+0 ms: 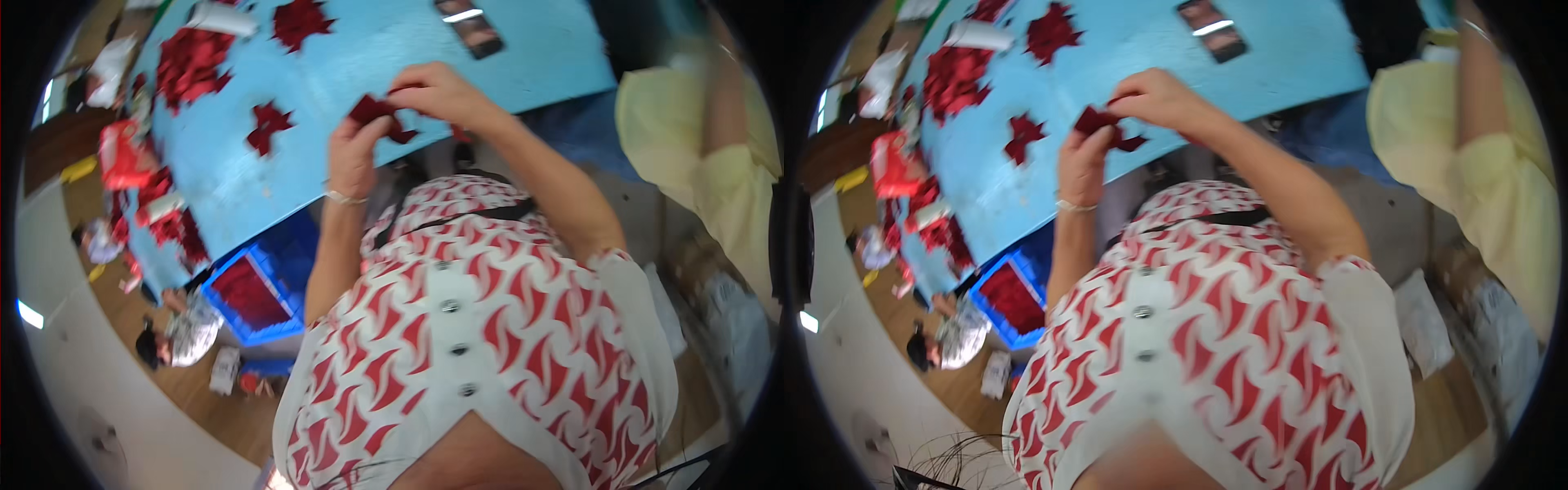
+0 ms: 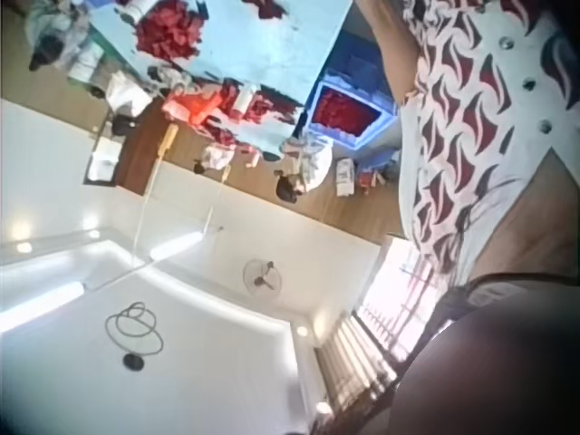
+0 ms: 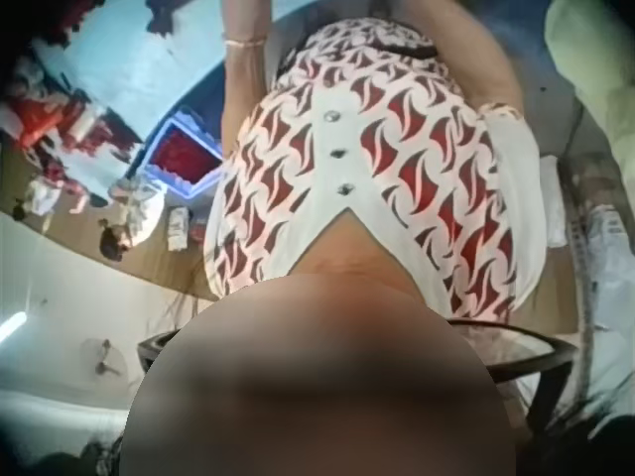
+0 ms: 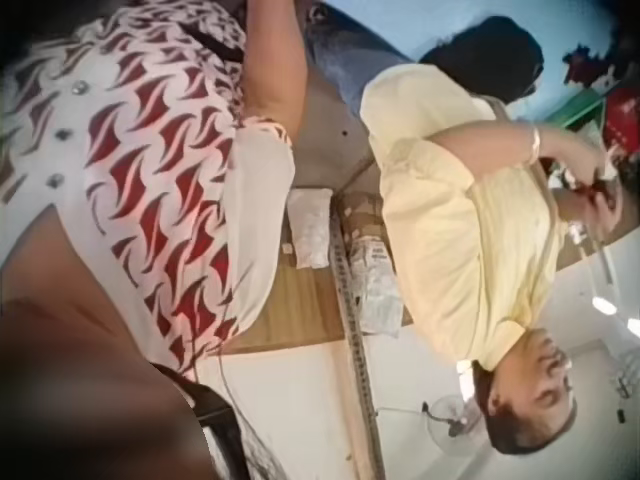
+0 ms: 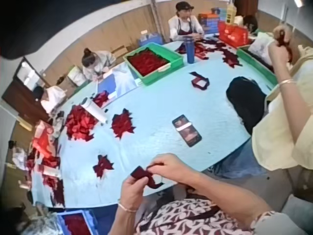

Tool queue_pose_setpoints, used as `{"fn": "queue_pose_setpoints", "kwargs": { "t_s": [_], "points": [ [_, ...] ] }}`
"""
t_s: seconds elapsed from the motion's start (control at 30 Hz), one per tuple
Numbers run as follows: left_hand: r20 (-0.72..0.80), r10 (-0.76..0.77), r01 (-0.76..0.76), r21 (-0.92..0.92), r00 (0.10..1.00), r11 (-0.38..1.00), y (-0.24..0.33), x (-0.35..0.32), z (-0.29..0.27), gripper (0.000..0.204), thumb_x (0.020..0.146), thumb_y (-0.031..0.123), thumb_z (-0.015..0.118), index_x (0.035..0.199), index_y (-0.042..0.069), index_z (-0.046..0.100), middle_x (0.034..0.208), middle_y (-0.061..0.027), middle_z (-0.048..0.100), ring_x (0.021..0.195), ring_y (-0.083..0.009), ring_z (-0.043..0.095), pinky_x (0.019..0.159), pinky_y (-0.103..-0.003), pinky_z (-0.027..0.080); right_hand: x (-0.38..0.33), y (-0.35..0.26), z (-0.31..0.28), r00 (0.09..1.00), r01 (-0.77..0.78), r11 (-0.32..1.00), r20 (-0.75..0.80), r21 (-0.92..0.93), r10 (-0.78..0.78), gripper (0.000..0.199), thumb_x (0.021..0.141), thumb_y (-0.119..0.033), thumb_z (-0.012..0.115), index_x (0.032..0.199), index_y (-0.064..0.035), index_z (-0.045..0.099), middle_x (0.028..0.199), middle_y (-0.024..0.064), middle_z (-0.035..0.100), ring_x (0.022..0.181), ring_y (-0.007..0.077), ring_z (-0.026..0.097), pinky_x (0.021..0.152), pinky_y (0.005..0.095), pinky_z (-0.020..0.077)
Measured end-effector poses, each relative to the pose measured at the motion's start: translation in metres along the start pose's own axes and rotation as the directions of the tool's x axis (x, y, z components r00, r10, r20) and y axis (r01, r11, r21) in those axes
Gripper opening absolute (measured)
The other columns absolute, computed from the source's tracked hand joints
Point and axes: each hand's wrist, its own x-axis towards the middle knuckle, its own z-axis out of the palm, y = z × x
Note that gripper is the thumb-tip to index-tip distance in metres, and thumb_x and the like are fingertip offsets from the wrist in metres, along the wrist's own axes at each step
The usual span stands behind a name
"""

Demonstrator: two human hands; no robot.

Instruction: Assembling decorative red fabric bows at a factory workbench.

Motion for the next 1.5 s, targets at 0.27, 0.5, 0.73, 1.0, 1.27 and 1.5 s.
{"fn": "queue_pose_setpoints", "kwargs": {
  "t_s": [0.27, 0.5, 0.73, 1.0, 1.27, 1.5],
  "points": [
    [-0.043, 0.027, -0.030, -0.078, 0.999, 0.997, 0.021, -0.018, -0.035, 0.024, 0.075, -0.001, 0.062, 0.098, 0.000, 0.060, 0.090, -0.0060, 0.063, 0.084, -0.0123, 0.057, 0.080, -0.026, 0.043, 0.014, -0.008, 0.042, 0.987, -0.160, 0.937, 0.051, 0.310, 0.152, 0.018, 0.081, -0.020, 0.059, 0.088, -0.0048, 0.065, 0.072, 0.0003, 0.061, 0.066, 0.0058, 0.052, 0.057, 0.0179, 0.0404],
    [-0.037, 0.042, -0.046, -0.087, 0.998, 0.995, 0.016, -0.014, -0.027, 0.024, 0.074, 0.000, 0.064, 0.098, 0.001, 0.060, 0.091, -0.0057, 0.063, 0.084, -0.0122, 0.057, 0.079, -0.026, 0.044, 0.013, -0.007, 0.034, 0.979, -0.203, 0.911, 0.087, 0.358, 0.184, 0.019, 0.082, -0.021, 0.058, 0.088, -0.0044, 0.065, 0.072, 0.0005, 0.061, 0.065, 0.0060, 0.053, 0.057, 0.0179, 0.0409],
    [-0.068, 0.039, -0.050, -0.163, 0.997, 0.985, 0.025, -0.018, -0.034, 0.021, 0.076, 0.001, 0.063, 0.097, 0.002, 0.059, 0.090, -0.0044, 0.062, 0.083, -0.0127, 0.056, 0.078, -0.027, 0.044, 0.013, -0.015, 0.039, 0.984, -0.178, 0.948, 0.046, 0.264, 0.172, 0.020, 0.082, -0.021, 0.058, 0.090, -0.0040, 0.064, 0.071, 0.0007, 0.061, 0.062, 0.0056, 0.053, 0.055, 0.0170, 0.0409],
    [-0.118, -0.057, 0.011, -0.360, 0.991, 0.933, 0.028, -0.016, -0.052, 0.015, 0.080, 0.004, 0.058, 0.095, 0.008, 0.055, 0.093, -0.0047, 0.059, 0.087, -0.0170, 0.055, 0.077, -0.036, 0.045, 0.001, 0.001, 0.055, 0.998, -0.036, 0.996, 0.049, 0.082, 0.032, 0.018, 0.080, -0.014, 0.058, 0.094, -0.0041, 0.063, 0.073, 0.0017, 0.060, 0.064, 0.0087, 0.054, 0.058, 0.0197, 0.0424],
    [-0.145, -0.114, 0.063, -0.316, 0.983, 0.947, 0.031, -0.019, -0.046, 0.018, 0.082, 0.008, 0.057, 0.099, 0.007, 0.053, 0.093, -0.0050, 0.059, 0.081, -0.0163, 0.057, 0.070, -0.031, 0.048, -0.001, 0.000, 0.059, 0.957, 0.271, 0.958, -0.084, -0.091, -0.279, 0.014, 0.079, -0.008, 0.057, 0.089, 0.0004, 0.062, 0.076, 0.0042, 0.059, 0.066, 0.0111, 0.054, 0.059, 0.0226, 0.0430],
    [-0.038, -0.204, 0.174, -0.378, 0.978, 0.909, 0.034, -0.009, -0.038, 0.017, 0.086, 0.011, 0.052, 0.103, 0.009, 0.049, 0.091, -0.0047, 0.058, 0.080, -0.0188, 0.058, 0.072, -0.035, 0.048, -0.016, -0.012, 0.040, 0.982, 0.175, 0.984, -0.076, 0.031, -0.172, 0.011, 0.078, -0.006, 0.057, 0.085, 0.0012, 0.062, 0.074, 0.0071, 0.058, 0.066, 0.0125, 0.054, 0.060, 0.0242, 0.0432]
  ]
}}
